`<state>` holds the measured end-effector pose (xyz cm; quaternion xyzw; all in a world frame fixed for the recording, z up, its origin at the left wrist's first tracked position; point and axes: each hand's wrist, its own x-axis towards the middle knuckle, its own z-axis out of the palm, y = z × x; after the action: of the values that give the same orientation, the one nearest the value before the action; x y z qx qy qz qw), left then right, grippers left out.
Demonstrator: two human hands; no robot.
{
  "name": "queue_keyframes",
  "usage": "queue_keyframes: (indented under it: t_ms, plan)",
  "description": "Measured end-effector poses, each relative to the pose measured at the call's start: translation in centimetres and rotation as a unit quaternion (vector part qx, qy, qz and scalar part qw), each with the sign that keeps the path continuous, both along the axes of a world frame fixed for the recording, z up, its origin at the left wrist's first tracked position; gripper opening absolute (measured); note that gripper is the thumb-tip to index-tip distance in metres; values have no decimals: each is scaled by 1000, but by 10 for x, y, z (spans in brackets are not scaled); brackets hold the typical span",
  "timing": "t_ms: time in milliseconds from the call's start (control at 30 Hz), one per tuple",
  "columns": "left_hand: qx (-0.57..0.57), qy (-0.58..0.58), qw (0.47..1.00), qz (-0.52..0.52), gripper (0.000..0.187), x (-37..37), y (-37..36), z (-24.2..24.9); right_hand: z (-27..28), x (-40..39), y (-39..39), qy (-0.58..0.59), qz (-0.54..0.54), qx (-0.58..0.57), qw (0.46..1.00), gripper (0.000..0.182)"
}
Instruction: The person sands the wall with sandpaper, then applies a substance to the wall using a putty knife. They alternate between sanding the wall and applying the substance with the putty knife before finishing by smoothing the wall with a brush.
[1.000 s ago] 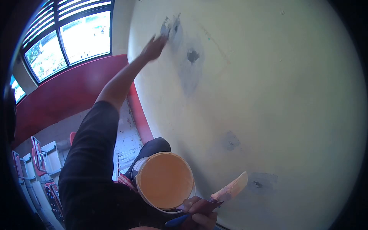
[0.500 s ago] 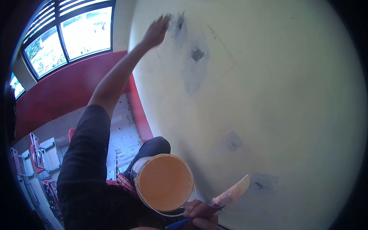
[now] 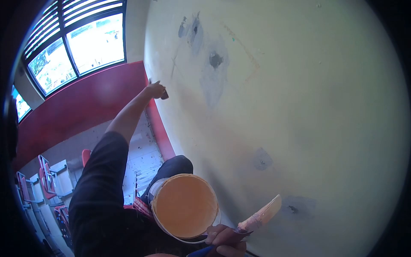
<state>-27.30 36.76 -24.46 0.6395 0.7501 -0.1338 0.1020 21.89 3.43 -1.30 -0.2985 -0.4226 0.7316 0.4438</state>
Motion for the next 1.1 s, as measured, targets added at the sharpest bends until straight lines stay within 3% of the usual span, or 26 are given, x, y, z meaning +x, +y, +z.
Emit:
queue_keyframes:
  t_ms: [33, 133, 200, 300, 333, 367, 400, 500, 533, 567, 633, 700, 733, 767, 833, 867, 900, 967, 1100]
  plan:
    - [-15, -61, 996, 62, 45, 5, -13, 0, 0, 2, -1, -15, 3, -5, 1000, 25]
    - [246, -90, 964, 57, 44, -20, 15, 5, 0, 2, -2, -24, -5, -15, 1000, 24]
    - [471, -142, 868, 66, 44, -17, 40, 68, -2, 3, 3, -9, 14, -11, 1000, 24]
    - [682, -133, 719, 23, 41, 2, 57, 189, -6, 5, 4, 4, 21, -5, 1000, 23]
    - [720, -129, 682, 7, 42, 7, 58, 226, -7, 6, 2, 5, 20, -4, 1000, 23]
    - [705, -144, 694, 21, 42, 16, 45, 262, -8, 6, 1, 7, 11, -4, 1000, 23]
    - [726, -185, 662, 18, 44, 30, 25, 297, -8, 6, 0, 9, 2, -4, 1000, 23]
    - [806, -188, 560, -34, 44, 37, 28, 323, -3, 2, -1, 9, -27, -11, 1000, 23]
    - [783, -171, 592, -85, 45, 36, 36, 314, -1, 0, -1, 10, -35, -13, 999, 23]
    - [714, -127, 678, -118, 45, 31, 44, 297, -2, -1, 1, 12, -34, -14, 999, 23]
    - [707, -153, 673, -154, 43, 24, 57, 248, 0, 0, 2, 15, -33, -16, 999, 23]
    - [634, -81, 756, -143, 45, -21, 79, 166, 2, -3, 1, 24, -37, -11, 999, 23]
    - [563, 11, 812, -151, 46, -34, 69, 114, 2, -5, 1, 33, -39, -5, 999, 23]
    - [401, 231, 868, -178, 46, -40, 39, 70, 1, -5, 0, 31, -37, -7, 999, 23]
    - [145, 96, 981, -85, 35, -33, -6, 15, -2, -1, 1, 18, -35, -7, 999, 23]
    - [23, 43, 999, -14, 33, -30, -28, -12, 0, 0, 2, 9, -36, -6, 999, 24]
    - [31, -5, 999, 12, 37, -25, -35, -21, 3, 0, 3, -2, -37, -9, 999, 24]
    - [176, -66, 982, 33, 44, -17, -32, -34, 3, 0, 0, -18, -34, -19, 999, 24]
    - [512, -134, 842, 107, 44, -16, 37, 41, -1, 3, 2, -12, -11, -6, 1000, 25]
